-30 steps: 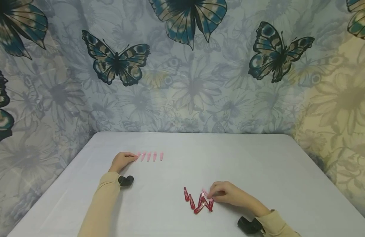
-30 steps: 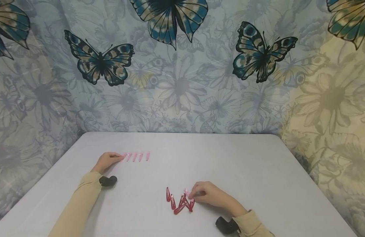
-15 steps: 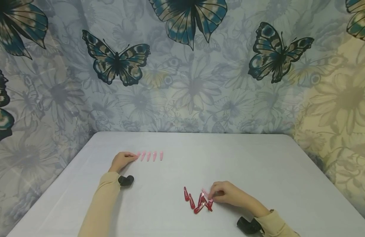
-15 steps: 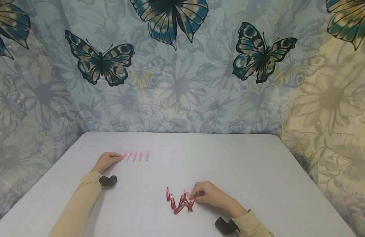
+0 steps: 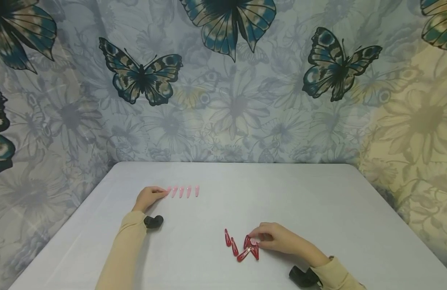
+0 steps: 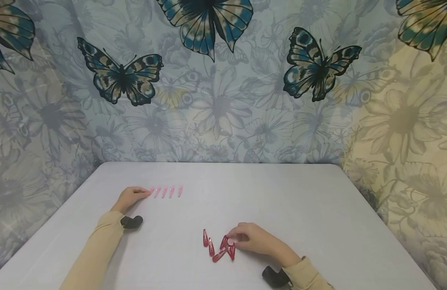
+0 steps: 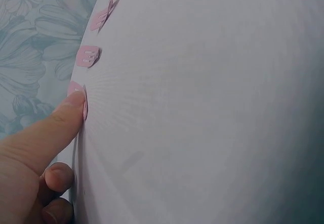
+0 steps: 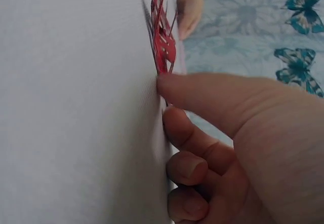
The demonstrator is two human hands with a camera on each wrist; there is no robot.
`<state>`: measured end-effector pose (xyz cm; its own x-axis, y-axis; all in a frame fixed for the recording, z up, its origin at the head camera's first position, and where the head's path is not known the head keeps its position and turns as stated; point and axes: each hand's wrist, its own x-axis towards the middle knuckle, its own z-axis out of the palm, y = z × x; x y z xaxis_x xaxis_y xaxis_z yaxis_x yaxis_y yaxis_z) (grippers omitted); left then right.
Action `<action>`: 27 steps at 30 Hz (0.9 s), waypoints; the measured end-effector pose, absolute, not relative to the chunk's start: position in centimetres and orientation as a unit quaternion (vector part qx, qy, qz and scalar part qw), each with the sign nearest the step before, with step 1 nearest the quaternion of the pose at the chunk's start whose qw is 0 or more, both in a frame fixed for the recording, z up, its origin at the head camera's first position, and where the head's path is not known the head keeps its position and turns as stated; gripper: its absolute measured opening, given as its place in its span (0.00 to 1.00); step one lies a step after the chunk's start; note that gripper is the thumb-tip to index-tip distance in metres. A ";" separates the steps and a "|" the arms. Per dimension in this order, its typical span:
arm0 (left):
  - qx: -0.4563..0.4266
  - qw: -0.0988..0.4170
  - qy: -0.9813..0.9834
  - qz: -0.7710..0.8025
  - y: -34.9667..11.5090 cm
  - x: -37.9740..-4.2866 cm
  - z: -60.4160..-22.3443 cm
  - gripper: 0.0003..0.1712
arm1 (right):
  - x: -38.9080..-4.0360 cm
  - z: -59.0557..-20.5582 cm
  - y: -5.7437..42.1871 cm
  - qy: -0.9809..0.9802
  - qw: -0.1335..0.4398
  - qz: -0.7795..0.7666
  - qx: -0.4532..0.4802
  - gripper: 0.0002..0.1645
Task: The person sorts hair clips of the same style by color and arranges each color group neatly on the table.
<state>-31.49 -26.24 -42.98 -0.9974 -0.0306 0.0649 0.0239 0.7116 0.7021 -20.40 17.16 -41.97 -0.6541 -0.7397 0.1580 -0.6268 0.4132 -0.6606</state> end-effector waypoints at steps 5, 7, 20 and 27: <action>0.007 0.029 -0.925 -0.379 -26.3 -31.2 -42.8 0.15 | -20.2 -42.0 16.9 0.854 0.082 -0.378 -0.347 0.13; 0.009 0.028 -0.924 -0.381 -26.2 -31.2 -42.8 0.15 | -20.2 -42.2 16.8 0.863 0.066 -0.375 -0.332 0.15; 0.005 0.037 -0.924 -0.380 -26.1 -31.5 -43.0 0.16 | -20.1 -42.9 16.5 0.879 0.016 -0.364 -0.308 0.05; 0.009 0.035 -0.924 -0.380 -26.2 -31.4 -43.0 0.15 | -20.2 -42.8 16.3 0.885 0.003 -0.362 -0.293 0.06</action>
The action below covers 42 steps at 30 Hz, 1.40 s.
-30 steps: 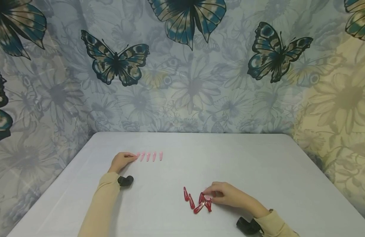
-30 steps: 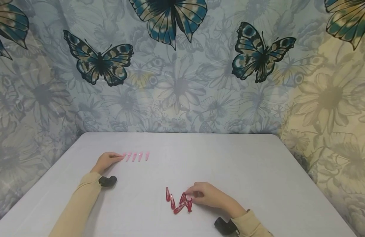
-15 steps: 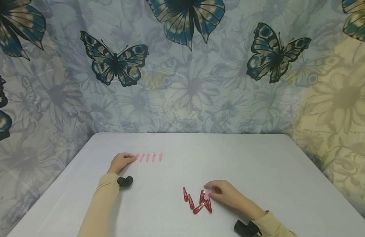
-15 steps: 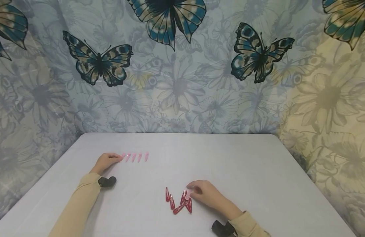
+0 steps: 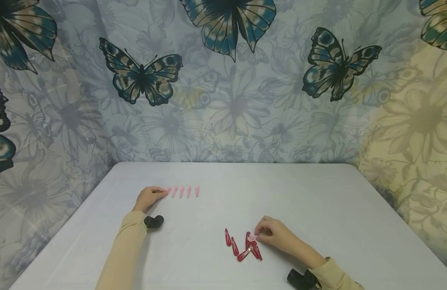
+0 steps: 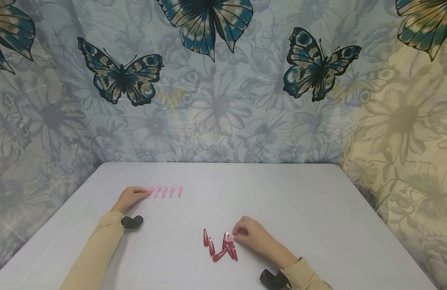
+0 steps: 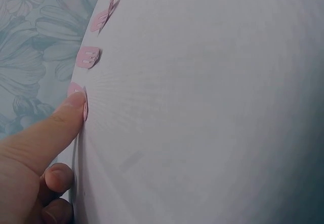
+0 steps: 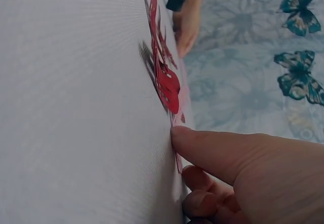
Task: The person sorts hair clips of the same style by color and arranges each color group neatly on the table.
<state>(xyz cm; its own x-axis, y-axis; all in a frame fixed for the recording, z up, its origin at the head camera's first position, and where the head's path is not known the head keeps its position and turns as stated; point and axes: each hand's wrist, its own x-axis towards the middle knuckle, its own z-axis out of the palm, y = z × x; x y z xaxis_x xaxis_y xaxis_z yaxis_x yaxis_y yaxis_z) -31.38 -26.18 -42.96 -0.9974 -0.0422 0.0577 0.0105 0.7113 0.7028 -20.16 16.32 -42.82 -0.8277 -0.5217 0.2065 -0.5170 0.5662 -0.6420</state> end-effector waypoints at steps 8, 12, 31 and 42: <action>0.004 0.035 -0.925 -0.379 -26.3 -31.4 -43.0 0.16 | -20.2 -42.8 16.4 0.874 0.017 -0.388 -0.290 0.08; 0.003 0.035 -0.924 -0.380 -26.4 -31.3 -43.0 0.16 | -20.2 -42.9 16.6 0.854 0.035 -0.425 -0.297 0.08; 0.004 0.036 -0.923 -0.382 -26.6 -31.5 -43.0 0.16 | -20.2 -41.9 16.2 0.829 0.030 -0.507 -0.233 0.06; 0.002 0.036 -0.922 -0.385 -26.2 -31.7 -43.0 0.16 | -21.2 -42.4 17.0 0.822 0.039 -0.536 -0.191 0.10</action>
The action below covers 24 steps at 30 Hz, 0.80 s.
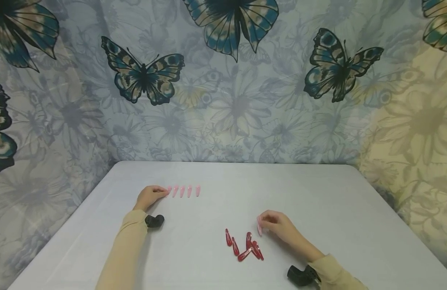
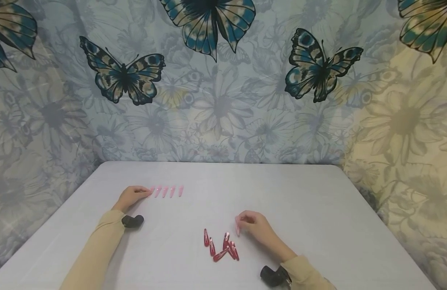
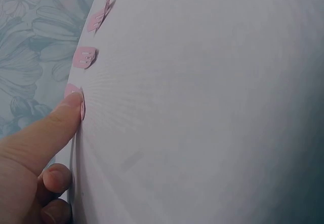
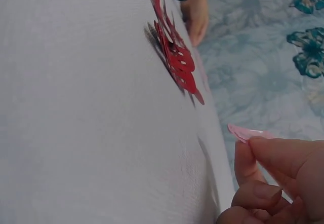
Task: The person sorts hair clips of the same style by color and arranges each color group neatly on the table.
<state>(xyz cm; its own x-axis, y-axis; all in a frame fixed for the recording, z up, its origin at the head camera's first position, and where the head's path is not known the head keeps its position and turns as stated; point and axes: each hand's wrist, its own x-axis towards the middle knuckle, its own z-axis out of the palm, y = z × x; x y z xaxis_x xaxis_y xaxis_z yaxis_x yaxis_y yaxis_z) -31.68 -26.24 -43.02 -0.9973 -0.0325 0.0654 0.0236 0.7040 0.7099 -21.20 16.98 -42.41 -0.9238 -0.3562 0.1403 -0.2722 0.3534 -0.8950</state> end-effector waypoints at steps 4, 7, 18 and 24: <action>0.002 0.032 -0.921 -0.388 -26.5 -31.9 -43.3 0.17 | -21.9 -41.9 16.8 0.822 0.049 -0.538 -0.182 0.12; -0.001 0.033 -0.921 -0.388 -26.7 -32.2 -43.6 0.16 | -22.6 -41.3 16.7 0.819 0.067 -0.540 -0.180 0.12; -0.006 0.038 -0.924 -0.380 -27.0 -32.3 -43.8 0.15 | -25.4 -39.8 14.8 0.861 0.073 -0.460 -0.206 0.07; -0.010 0.043 -0.924 -0.379 -27.0 -32.4 -43.9 0.15 | -26.8 -39.2 13.3 0.877 0.060 -0.433 -0.201 0.07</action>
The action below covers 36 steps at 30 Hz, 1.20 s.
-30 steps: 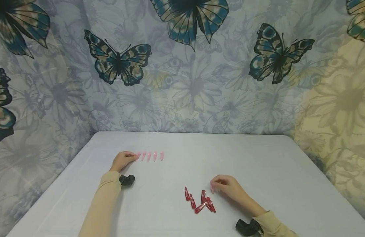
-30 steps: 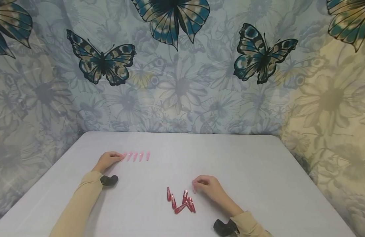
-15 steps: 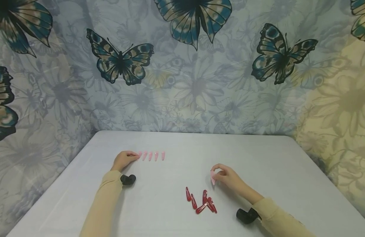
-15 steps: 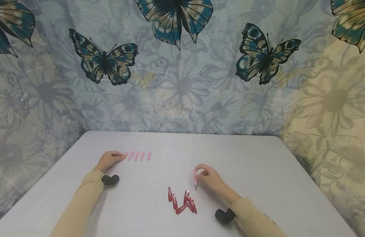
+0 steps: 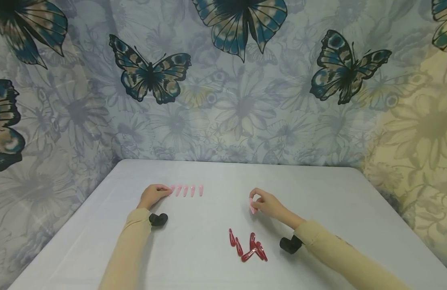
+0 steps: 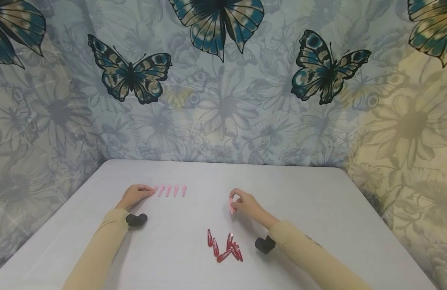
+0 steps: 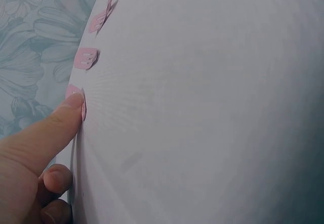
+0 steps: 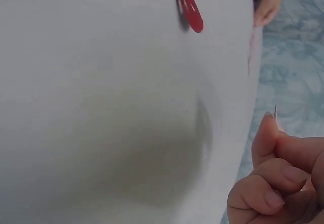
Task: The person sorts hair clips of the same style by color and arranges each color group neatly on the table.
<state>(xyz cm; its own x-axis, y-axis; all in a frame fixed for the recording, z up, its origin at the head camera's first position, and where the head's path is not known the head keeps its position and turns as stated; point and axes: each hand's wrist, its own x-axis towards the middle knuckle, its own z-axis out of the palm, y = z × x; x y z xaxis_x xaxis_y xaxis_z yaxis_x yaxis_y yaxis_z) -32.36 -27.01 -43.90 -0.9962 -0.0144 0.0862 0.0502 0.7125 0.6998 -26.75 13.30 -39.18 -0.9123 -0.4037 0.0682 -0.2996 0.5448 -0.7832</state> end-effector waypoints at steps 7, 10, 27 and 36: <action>-0.004 0.040 -0.921 -0.387 -27.0 -32.5 -44.0 0.16 | -28.8 -38.8 11.5 0.879 0.058 -0.447 -0.156 0.06; -0.004 0.039 -0.921 -0.389 -27.0 -32.5 -43.9 0.16 | -29.6 -38.7 10.5 0.875 0.063 -0.458 -0.144 0.07; -0.007 0.045 -0.923 -0.383 -26.8 -31.9 -43.5 0.14 | -33.1 -39.2 5.1 0.883 0.058 -0.451 -0.122 0.08; 0.004 0.048 -0.922 -0.383 -26.8 -32.1 -43.5 0.15 | -34.7 -40.2 2.8 0.881 0.041 -0.455 -0.124 0.08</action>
<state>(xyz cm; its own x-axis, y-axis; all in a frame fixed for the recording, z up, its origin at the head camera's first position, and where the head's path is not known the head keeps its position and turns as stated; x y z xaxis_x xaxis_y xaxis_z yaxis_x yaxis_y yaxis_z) -32.11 -26.82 -43.54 -0.9953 -0.0444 0.0859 0.0295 0.7059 0.7077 -34.66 2.84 -40.22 -0.9659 -0.2556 0.0403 -0.1809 0.5555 -0.8116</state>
